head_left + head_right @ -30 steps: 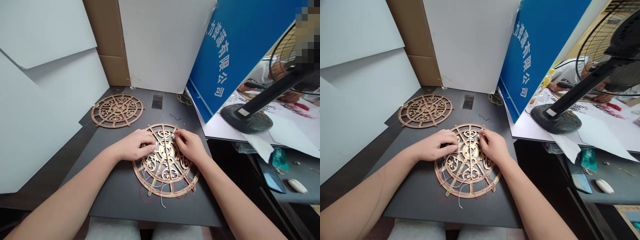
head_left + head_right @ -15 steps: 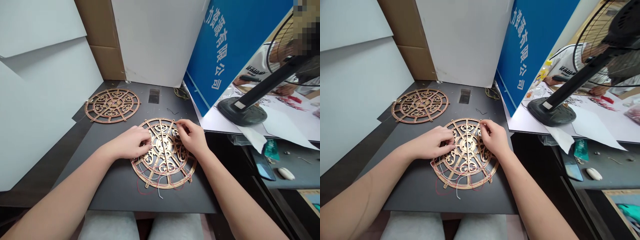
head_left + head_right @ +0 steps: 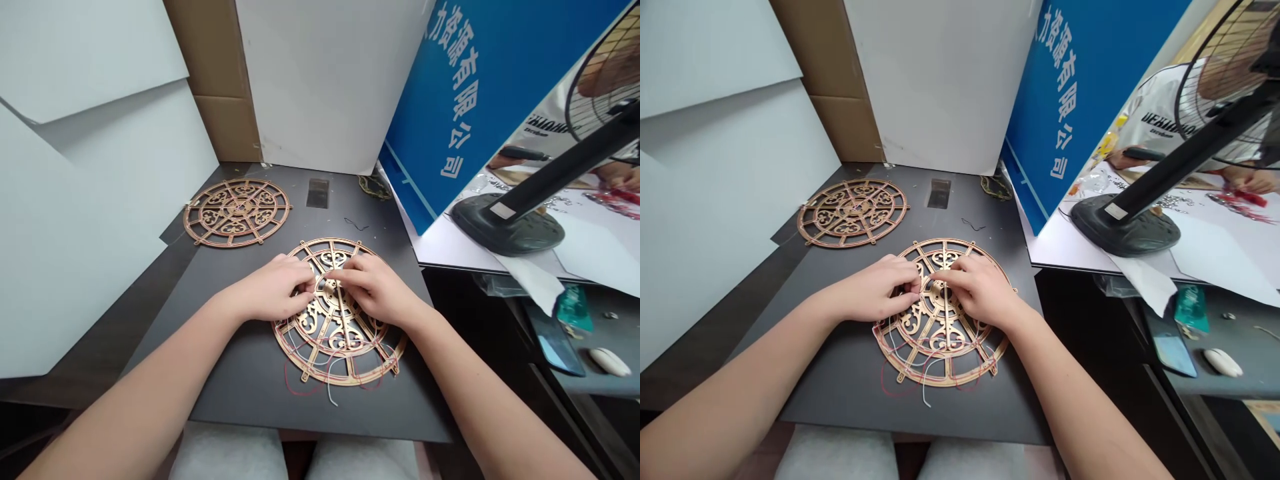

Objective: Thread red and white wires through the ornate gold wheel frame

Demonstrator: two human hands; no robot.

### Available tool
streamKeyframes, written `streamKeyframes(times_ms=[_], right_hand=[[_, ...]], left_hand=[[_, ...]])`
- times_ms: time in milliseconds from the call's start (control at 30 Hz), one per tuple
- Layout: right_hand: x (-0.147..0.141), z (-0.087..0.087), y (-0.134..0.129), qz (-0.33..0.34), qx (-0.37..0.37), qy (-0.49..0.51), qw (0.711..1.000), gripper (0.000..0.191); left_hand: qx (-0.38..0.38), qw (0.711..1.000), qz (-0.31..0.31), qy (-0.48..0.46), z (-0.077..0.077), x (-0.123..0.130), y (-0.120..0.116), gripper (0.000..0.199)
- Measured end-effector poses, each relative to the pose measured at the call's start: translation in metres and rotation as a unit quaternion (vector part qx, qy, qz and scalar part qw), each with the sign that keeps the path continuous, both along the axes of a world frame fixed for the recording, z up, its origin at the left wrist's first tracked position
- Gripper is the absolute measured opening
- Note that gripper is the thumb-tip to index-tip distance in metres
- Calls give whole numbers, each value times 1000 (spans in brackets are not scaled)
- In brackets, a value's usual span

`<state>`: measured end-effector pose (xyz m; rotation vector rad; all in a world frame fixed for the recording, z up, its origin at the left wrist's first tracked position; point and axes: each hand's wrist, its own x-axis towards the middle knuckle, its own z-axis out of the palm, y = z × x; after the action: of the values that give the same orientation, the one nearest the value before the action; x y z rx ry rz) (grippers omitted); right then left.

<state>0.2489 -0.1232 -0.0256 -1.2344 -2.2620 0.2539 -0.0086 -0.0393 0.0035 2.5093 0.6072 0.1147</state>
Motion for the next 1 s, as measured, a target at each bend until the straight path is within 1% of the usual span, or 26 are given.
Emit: streamKeyframes(times_ms=[33,100,233,367,467,567,667,767,833,900,933,1000], right_hand=[[0,-1,1,9,1,-26,1000,37],[1,-3,2,9,13,-59,998,39],[1,-1,1,5,27,-92,995,33],[3,4,-2,31,-2,-81,996,33],[5,4,-3,34,-8,-78,996,27],[5,3,-3,25,9,-91,995,20],[4,3,-3,20,22,-102,994,20],[3,5,-4,3,63,-97,993,22],[3,7,-5,-18,93,-52,994,22],[1,11,-6,-43,115,62,991,17],[-2,13,-7,-55,123,143,981,13],[-10,19,-10,-77,126,303,942,4]], left_hand=[[-2,1000,1,0,-1,0,0,11],[-5,1000,-1,1,-1,0,1,10],[-14,1000,-6,-1,-1,0,1,12],[-3,1000,-11,-5,-1,0,1,13],[3,1000,-22,-6,-2,0,1,15],[-1,1000,-23,-4,-3,1,2,15],[-3,1000,-21,-2,-3,2,2,16],[3,1000,-23,-1,-5,2,3,17],[9,1000,-23,-2,-6,3,3,17],[13,1000,-21,-2,-8,3,4,17],[13,1000,-19,-3,-9,3,4,17],[16,1000,-19,-4,-10,3,4,16]])
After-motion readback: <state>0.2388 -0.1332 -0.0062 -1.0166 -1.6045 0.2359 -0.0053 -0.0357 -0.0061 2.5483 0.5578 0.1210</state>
